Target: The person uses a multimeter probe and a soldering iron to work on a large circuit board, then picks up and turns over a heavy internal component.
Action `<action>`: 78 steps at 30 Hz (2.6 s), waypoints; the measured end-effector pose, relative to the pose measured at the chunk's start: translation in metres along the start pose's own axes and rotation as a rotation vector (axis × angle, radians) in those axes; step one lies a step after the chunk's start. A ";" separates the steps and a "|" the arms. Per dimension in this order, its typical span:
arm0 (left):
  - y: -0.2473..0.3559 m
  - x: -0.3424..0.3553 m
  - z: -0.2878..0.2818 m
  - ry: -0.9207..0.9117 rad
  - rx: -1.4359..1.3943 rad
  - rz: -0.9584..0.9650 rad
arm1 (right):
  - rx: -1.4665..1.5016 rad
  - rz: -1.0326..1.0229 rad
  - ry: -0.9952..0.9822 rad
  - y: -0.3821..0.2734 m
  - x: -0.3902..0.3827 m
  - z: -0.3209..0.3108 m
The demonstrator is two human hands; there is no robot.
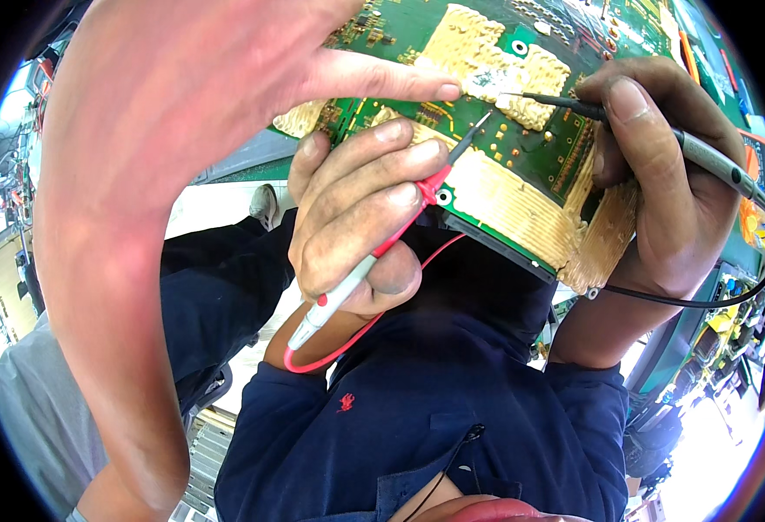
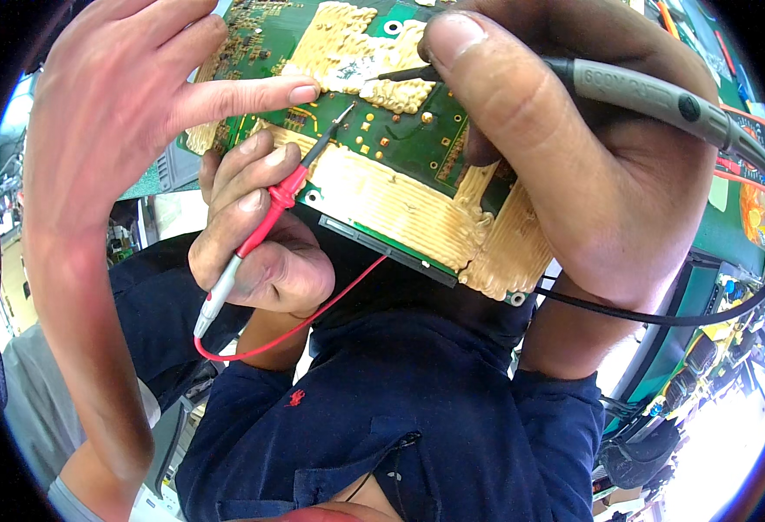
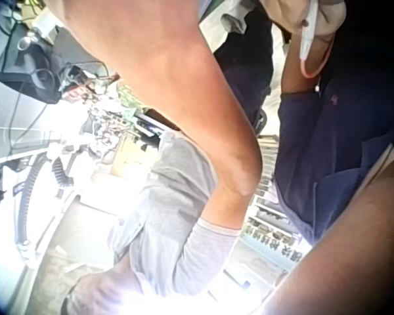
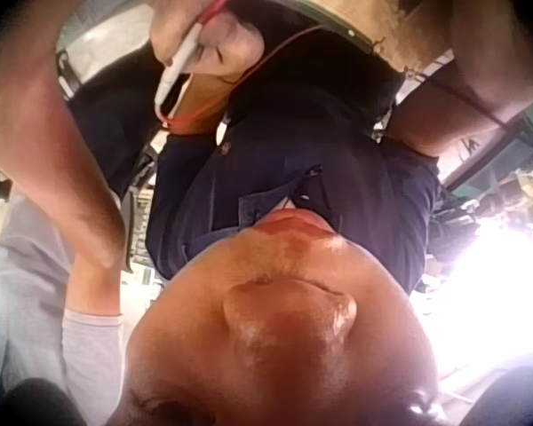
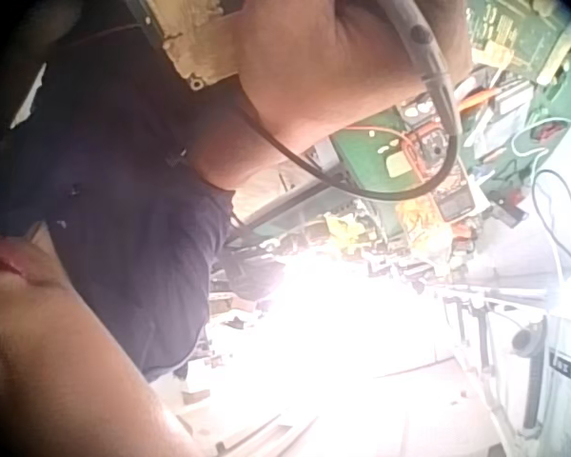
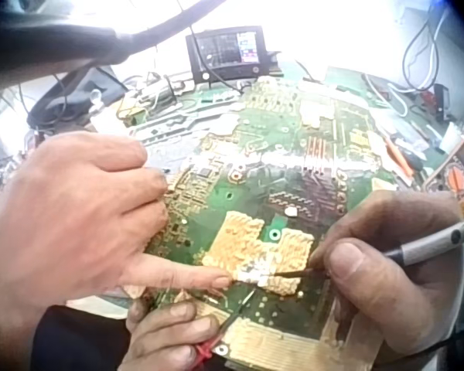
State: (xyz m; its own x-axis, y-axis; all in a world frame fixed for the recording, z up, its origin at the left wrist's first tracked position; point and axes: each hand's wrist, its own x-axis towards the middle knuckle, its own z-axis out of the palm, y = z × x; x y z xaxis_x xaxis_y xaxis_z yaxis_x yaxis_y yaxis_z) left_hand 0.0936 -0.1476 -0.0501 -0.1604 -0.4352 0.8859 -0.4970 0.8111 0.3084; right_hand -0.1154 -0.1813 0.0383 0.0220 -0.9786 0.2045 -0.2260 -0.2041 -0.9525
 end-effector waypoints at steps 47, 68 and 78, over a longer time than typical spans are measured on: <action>0.008 0.001 0.001 0.020 0.018 -0.041 | -0.065 -0.007 -0.099 -0.013 0.001 0.004; 0.008 0.001 0.003 0.027 0.034 -0.024 | -0.045 -0.016 -0.132 -0.011 0.003 0.001; 0.009 0.001 0.003 0.019 0.039 0.001 | -0.027 -0.009 -0.128 -0.011 0.003 0.001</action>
State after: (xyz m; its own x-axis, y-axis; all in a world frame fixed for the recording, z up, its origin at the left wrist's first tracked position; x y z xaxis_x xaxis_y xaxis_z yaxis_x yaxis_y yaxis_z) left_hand 0.0863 -0.1422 -0.0477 -0.1449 -0.4264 0.8929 -0.5294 0.7958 0.2941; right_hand -0.1120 -0.1816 0.0492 0.1481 -0.9724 0.1805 -0.2510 -0.2134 -0.9442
